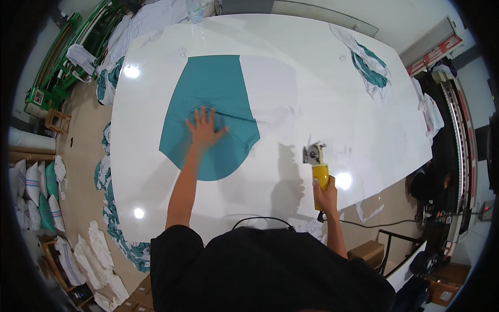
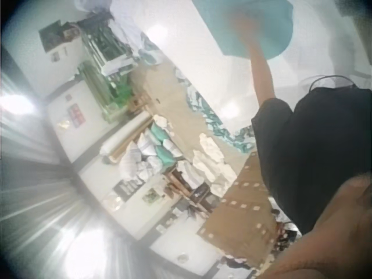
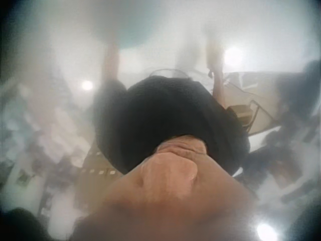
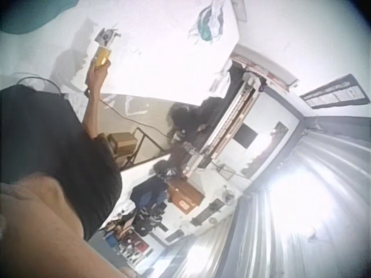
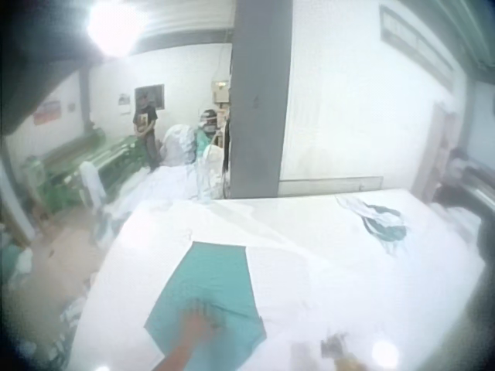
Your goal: The person uses a power rotary fabric cutter to cut out shapes from a large sheet of green and white fabric on a white production table, then lifts and rearranges the fabric to continue cutting.
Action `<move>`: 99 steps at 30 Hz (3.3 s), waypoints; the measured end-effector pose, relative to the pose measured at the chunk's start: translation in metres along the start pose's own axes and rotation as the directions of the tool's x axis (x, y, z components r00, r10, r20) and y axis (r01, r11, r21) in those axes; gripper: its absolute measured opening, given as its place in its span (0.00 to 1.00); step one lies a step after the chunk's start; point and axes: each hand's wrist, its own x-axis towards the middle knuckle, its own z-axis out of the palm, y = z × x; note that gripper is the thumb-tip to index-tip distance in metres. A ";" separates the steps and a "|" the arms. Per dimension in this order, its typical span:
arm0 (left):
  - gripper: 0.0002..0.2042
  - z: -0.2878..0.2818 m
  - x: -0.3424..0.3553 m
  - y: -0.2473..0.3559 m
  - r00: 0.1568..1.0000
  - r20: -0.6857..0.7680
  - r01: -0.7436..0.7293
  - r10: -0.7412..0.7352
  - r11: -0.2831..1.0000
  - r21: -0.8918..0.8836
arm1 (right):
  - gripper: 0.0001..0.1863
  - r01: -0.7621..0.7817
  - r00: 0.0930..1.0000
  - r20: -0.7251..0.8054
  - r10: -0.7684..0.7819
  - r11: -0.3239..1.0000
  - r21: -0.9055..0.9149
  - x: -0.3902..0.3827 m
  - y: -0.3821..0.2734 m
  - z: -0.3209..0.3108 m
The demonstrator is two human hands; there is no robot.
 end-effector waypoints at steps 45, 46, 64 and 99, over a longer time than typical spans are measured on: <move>0.37 -0.002 -0.296 0.030 0.962 0.271 0.025 -0.005 0.997 -0.070 | 0.31 -0.120 0.982 0.121 0.145 0.975 -0.189 -0.162 -0.029 0.054; 0.37 -0.016 -0.295 0.030 0.924 0.381 0.057 -0.011 0.992 -0.110 | 0.30 -0.118 0.982 0.126 0.143 0.974 -0.193 -0.167 -0.032 0.056; 0.37 0.017 -0.185 -0.118 0.947 -0.097 0.297 -0.306 0.950 -0.096 | 0.27 0.019 0.974 0.222 0.045 0.960 -0.280 -0.175 -0.033 0.056; 0.73 -0.019 -0.250 -0.041 0.912 0.407 0.027 0.051 0.983 -0.182 | 0.26 0.155 0.968 0.241 -0.076 0.931 -0.329 -0.125 -0.049 0.098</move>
